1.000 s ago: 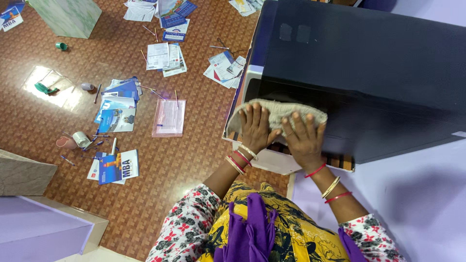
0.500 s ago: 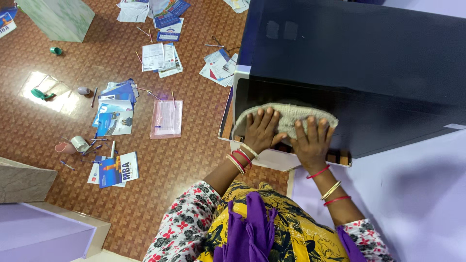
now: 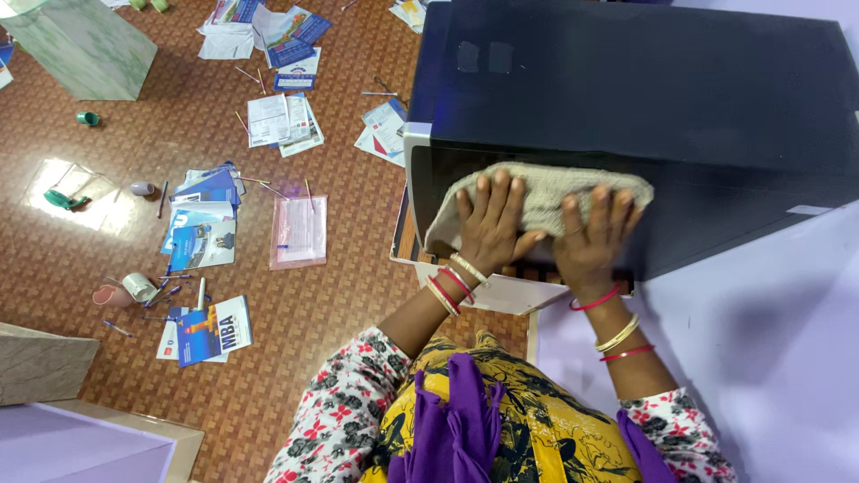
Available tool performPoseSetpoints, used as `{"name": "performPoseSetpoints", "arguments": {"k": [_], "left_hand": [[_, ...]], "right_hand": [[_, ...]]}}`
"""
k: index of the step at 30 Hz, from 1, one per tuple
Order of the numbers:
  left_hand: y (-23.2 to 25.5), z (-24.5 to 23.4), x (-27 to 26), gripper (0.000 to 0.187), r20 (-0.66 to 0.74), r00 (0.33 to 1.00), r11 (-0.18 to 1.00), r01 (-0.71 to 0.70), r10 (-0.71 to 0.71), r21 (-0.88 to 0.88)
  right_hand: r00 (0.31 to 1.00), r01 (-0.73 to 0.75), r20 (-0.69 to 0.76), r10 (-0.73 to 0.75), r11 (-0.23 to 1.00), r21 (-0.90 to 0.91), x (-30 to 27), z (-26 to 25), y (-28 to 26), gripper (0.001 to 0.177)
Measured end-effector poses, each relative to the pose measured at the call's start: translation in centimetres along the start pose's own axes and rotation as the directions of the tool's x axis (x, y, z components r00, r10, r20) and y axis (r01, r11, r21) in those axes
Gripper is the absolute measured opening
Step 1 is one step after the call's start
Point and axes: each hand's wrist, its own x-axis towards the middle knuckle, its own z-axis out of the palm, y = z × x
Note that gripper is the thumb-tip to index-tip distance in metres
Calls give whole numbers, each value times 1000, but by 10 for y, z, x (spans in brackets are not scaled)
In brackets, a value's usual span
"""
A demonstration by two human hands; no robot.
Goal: The person wipes the top and sides of a computer tower with a cloth, moving the cloth across the surfaces and reaching around the unit.
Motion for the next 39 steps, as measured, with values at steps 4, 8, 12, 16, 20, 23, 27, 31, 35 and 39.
{"name": "performPoseSetpoints", "arguments": {"k": [4,8,12,16,20,23,27,31,35,39], "left_hand": [[17,-22,48,91,-42,999,1000,-13,12,-8],[15,-9,33,88,-30,997,996,-64,66,58],[8,28,-33,83,78,990,983,-124,114,134],[2,56,-95,80,138,978,979,-172,156,113],[7,65,-107,82,178,977,986,-133,114,98],[12,56,-82,83,164,980,989,-127,113,79],[38,30,-17,83,127,986,993,-113,107,38],[60,6,47,82,72,990,992,-124,122,23],[65,3,63,83,13,991,990,-133,132,45],[56,26,24,80,29,983,977,-182,180,114]], "right_hand": [[986,2,-164,5,999,39,46,-33,9,70],[993,-54,-105,59,997,46,24,-27,11,65],[998,-58,-36,58,998,24,-41,10,13,66],[999,-46,-23,47,999,8,-93,39,4,68],[996,-82,-41,84,996,42,-104,46,3,66],[994,-106,-40,106,994,21,-88,38,12,63],[979,-119,-158,130,990,77,-38,2,31,70],[955,-120,-269,126,992,36,22,-37,54,68],[956,-160,-247,159,987,18,34,-49,61,61],[958,-176,-221,185,982,64,-8,-22,56,63]]}}
